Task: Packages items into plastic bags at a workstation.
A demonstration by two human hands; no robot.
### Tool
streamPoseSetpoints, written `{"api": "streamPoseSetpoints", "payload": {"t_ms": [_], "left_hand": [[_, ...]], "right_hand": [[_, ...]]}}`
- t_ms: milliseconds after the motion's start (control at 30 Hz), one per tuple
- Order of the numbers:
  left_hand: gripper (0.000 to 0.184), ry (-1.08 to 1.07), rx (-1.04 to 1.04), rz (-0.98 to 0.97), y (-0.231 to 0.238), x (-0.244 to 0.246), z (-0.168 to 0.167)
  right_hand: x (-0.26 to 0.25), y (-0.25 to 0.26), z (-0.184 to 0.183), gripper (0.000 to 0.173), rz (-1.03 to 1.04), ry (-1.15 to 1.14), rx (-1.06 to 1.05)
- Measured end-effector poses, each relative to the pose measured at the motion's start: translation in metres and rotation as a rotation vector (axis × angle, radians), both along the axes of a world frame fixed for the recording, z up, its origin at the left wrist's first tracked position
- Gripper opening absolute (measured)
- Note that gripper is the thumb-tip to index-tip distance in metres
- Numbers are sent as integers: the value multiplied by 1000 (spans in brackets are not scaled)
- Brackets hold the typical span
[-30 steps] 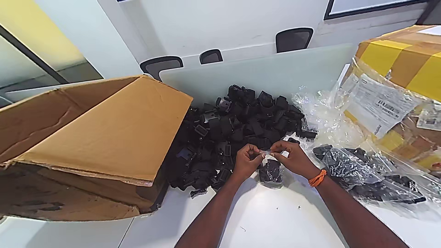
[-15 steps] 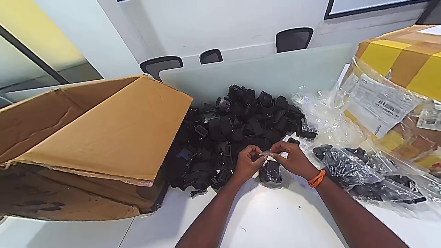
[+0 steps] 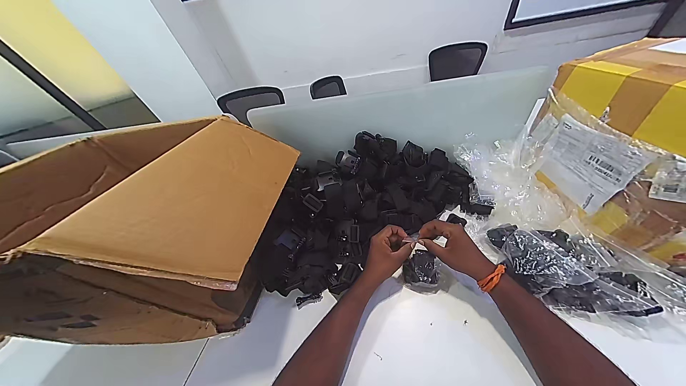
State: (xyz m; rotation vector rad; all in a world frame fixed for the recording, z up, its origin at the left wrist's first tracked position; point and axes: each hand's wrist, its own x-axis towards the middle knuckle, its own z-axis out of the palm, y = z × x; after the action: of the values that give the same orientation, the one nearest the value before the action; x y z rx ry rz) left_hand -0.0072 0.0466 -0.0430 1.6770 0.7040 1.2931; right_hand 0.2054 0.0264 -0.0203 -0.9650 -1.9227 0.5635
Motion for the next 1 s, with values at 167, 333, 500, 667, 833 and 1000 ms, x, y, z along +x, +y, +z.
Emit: {"api": "streamPoseSetpoints", "payload": {"t_ms": [167,333,500,667,833,1000], "left_hand": [[20,-38,9,4,-1,0,1],[18,-44,43,41,1,1,-1],[16,33,96,64,0,2,-1],[14,46,142,40,-2,3,-1],[15,15,146,41,-4,3,2],[15,24,110,49,-2,1,-1]], "right_hand": [[1,1,0,17,-17,-16,-1],[-2,-1,0,17,-29,-42,16],[-6,-3,1,17,-48,-94,53],[-4,-1,1,16,-49,-79,22],[-5,-4,3,17,-51,-111,41],[-1,-2,3,20,-51,-135,35]]}}
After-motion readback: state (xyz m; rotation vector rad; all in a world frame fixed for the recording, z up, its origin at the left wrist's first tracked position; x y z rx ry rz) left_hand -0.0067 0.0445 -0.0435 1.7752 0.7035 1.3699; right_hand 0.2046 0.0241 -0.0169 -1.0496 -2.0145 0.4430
